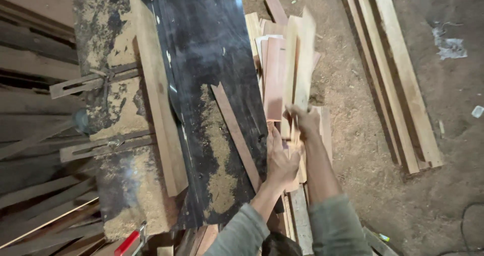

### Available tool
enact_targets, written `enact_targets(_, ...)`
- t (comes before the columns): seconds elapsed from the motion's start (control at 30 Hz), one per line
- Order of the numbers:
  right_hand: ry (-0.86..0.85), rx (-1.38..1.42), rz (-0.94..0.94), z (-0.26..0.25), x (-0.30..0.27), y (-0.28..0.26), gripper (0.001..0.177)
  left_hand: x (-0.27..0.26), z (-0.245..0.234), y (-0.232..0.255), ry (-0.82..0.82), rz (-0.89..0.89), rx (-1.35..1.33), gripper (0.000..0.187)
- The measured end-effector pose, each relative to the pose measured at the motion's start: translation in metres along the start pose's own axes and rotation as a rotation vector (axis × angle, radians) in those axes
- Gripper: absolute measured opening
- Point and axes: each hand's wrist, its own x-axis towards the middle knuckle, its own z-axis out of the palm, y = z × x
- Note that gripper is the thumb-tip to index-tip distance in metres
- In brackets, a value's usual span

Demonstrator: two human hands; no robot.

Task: Processing and aligning wooden strips on a workbench using a guide and hand tool

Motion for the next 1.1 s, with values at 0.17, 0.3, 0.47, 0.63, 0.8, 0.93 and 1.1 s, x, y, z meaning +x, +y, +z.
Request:
enact_targets(0.17,-0.027,0.063,-0.039,-0.028,-0.065,-0.05,0.14,-0.047,-0.042,0.052,-0.166,-0.138,0.085,0.064)
enact_targets(0.3,0.004,-0.188,0.111,-0.077,-0.097,0.043,0.112,-0.124,-0.093,0.048,-0.349,-0.148,0.016,0.05)
enact_targets(0.47,0.033,-0.661,0.362,-0.172,-0.146,0.244,0.122,-0.229,-0.154,-0.032,-0.647,-0.544,0.017,0.073)
enact_targets(0.63,-0.275,-1.25,0.232,-0.242,-0.165,0.439,0.111,-0.34,-0.181,-0.137,-0.479,-0.315,0.196,0.035)
enact_targets(0.8,-0.476,-1.614,-0.026,-0.198,-0.25,0.432,0.126,-0.449,-0.215,-0.189,-0.563,-0.547,0.382,0.067)
enact_targets(0.93,-0.774,-1.477,-0.606,-0.095,-0.344,0.407,0.043,-0.534,-0.247,-0.206,-0.33,-0.537,0.389,0.059)
enact_targets(1.1,-1.034,-1.665,-1.192,0.067,-0.437,0.55,0.09,-0.674,-0.29,-0.262,-0.032,-0.283,0.447,0.031)
